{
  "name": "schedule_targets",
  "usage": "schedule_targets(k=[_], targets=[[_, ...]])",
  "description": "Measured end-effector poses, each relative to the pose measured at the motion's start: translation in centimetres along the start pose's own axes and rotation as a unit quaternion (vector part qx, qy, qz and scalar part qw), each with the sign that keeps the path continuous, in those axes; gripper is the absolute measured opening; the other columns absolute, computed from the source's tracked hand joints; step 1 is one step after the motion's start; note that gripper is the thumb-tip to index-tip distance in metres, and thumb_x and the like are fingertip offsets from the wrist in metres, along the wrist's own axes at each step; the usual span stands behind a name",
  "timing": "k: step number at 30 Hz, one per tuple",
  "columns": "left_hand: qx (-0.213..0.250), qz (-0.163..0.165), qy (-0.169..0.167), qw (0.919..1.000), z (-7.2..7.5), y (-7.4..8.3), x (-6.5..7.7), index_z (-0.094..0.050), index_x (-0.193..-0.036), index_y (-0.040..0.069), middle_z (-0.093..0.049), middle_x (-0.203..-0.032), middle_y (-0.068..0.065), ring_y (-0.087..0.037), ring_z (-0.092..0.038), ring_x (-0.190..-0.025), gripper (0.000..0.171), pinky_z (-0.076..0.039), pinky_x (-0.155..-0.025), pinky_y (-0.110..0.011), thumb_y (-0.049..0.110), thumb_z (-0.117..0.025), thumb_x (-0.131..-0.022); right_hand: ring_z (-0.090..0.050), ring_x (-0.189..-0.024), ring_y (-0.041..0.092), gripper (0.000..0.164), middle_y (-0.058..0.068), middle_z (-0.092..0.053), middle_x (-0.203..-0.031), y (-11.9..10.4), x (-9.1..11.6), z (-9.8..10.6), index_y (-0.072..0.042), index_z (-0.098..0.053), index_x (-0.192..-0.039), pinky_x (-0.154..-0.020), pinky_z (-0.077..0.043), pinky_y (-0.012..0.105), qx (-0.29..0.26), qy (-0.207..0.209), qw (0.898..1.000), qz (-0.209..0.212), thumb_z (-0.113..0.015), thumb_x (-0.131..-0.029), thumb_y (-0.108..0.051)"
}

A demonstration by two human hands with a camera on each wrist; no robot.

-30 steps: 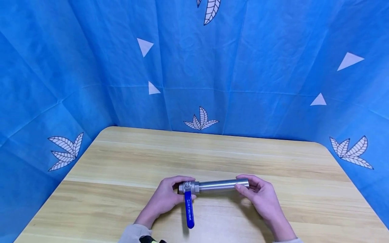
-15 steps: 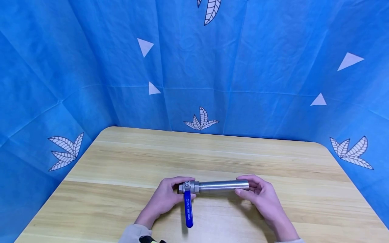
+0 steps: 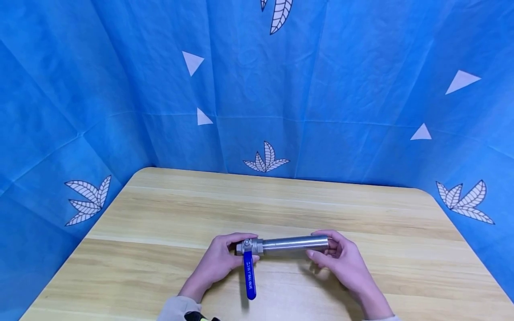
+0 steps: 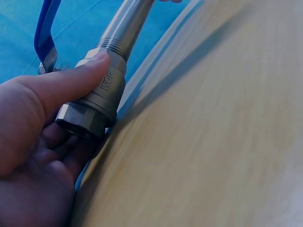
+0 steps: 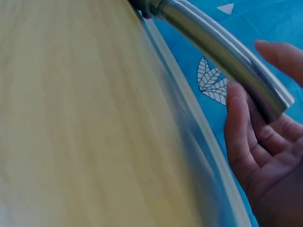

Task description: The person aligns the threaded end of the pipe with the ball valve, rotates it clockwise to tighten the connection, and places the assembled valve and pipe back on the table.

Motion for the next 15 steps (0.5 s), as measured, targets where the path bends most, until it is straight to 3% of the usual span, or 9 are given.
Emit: schedule_targets(k=[8,15], targets=[[0.007,-0.004,-0.01,0.9999,0.14,-0.13,0.1,-0.08,-0.127,0.029,-0.075,-0.136,0.0,-0.025,-0.065,-0.13,0.048,-0.049,-0.114,-0.052,0.024,-0.095,-0.081,-0.073,-0.097,0.012,0.046,0.01,-0.076,-0.113,0.15,-0.08,0.31,-0.005,-0.076,-0.12,-0.085,-0.063,0.024,0.029,0.011,0.999,0.033,-0.094,-0.077,-0.006],[0.0,0.002,-0.013,0.9999,0.16,-0.01,0.09,-0.08,-0.126,0.031,-0.075,-0.136,0.002,-0.026,-0.064,-0.132,0.047,-0.048,-0.116,-0.055,0.025,-0.095,-0.082,-0.071,-0.095,0.012,0.049,0.01,-0.077,-0.113,0.15,-0.13,0.26,-0.006,-0.078,-0.12,-0.08,-0.063,0.023,0.034,0.021,0.999,0.026,-0.095,-0.074,-0.002]])
Point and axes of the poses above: each hand's wrist, its own x-axis away from the middle knuckle, its own z-axis out of the back of the hand, y = z × x, the point moved 1 cm from there along -x, towards the middle knuckle
